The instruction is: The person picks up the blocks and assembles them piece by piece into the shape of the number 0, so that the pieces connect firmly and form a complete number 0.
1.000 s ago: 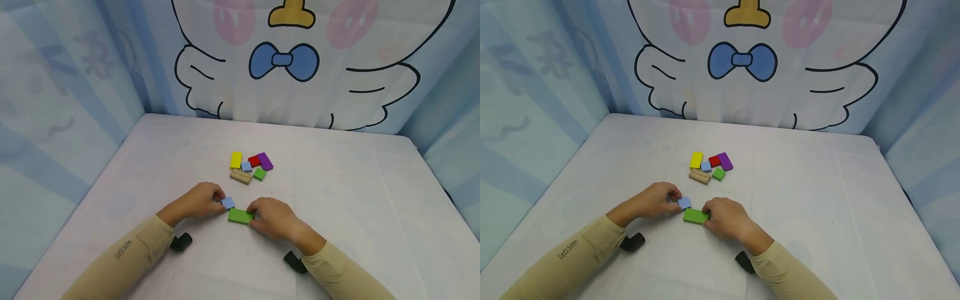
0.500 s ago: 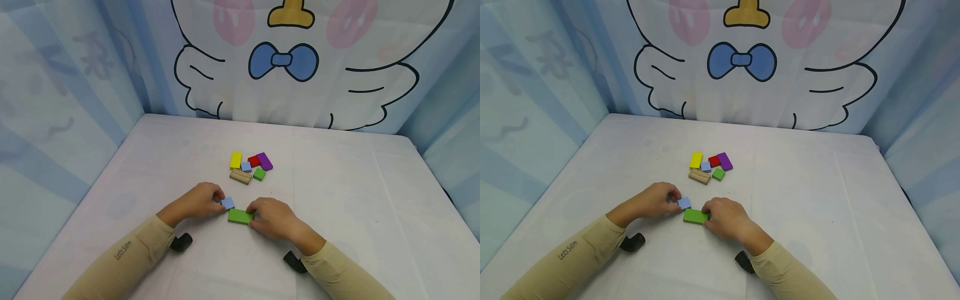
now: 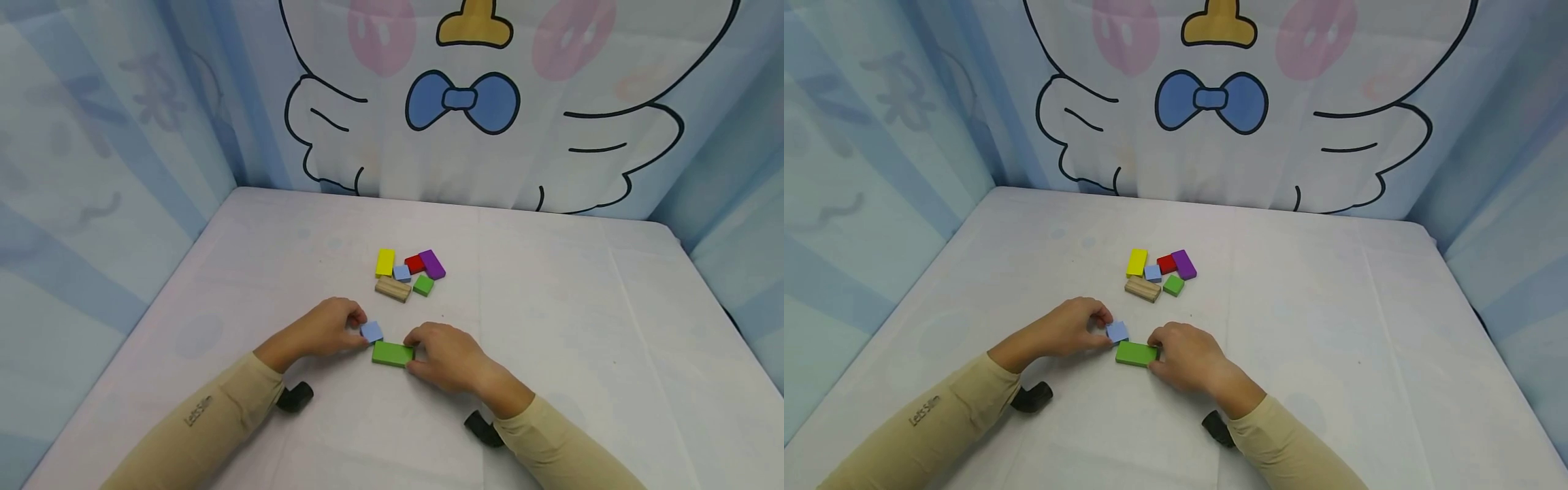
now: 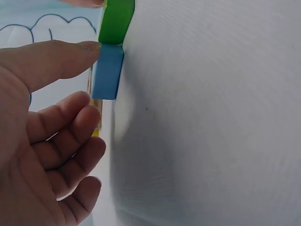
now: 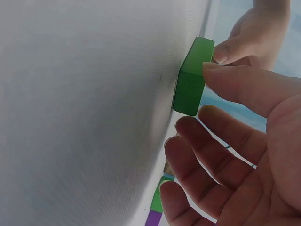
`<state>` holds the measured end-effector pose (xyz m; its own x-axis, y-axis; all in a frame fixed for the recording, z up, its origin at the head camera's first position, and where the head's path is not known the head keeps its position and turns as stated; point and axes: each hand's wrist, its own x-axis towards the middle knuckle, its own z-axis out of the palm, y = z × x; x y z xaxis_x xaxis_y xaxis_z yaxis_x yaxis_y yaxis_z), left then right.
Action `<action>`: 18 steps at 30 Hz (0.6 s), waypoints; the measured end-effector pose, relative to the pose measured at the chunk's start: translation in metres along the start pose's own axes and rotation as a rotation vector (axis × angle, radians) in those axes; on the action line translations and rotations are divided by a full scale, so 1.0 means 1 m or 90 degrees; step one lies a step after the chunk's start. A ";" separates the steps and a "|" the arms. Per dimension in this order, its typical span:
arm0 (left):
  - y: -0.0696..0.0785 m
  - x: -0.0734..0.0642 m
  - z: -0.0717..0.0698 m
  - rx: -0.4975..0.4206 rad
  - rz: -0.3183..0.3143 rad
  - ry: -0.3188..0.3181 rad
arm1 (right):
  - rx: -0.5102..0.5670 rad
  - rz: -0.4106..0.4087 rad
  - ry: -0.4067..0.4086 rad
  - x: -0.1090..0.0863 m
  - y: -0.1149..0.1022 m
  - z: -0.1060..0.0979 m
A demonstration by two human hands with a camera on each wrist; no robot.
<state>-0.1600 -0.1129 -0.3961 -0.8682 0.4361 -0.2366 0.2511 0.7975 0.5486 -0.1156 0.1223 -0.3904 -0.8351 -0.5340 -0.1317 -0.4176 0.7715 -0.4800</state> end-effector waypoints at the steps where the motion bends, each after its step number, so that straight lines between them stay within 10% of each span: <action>1: 0.000 0.000 0.000 -0.003 -0.002 0.003 | -0.001 0.000 0.000 0.000 0.000 0.000; 18: 0.012 -0.008 0.006 -0.026 0.036 0.066 | -0.004 0.012 0.020 -0.003 0.003 -0.005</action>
<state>-0.1470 -0.1046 -0.3929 -0.8930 0.4332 -0.1215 0.2852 0.7540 0.5917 -0.1159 0.1282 -0.3869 -0.8536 -0.5085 -0.1130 -0.4043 0.7835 -0.4719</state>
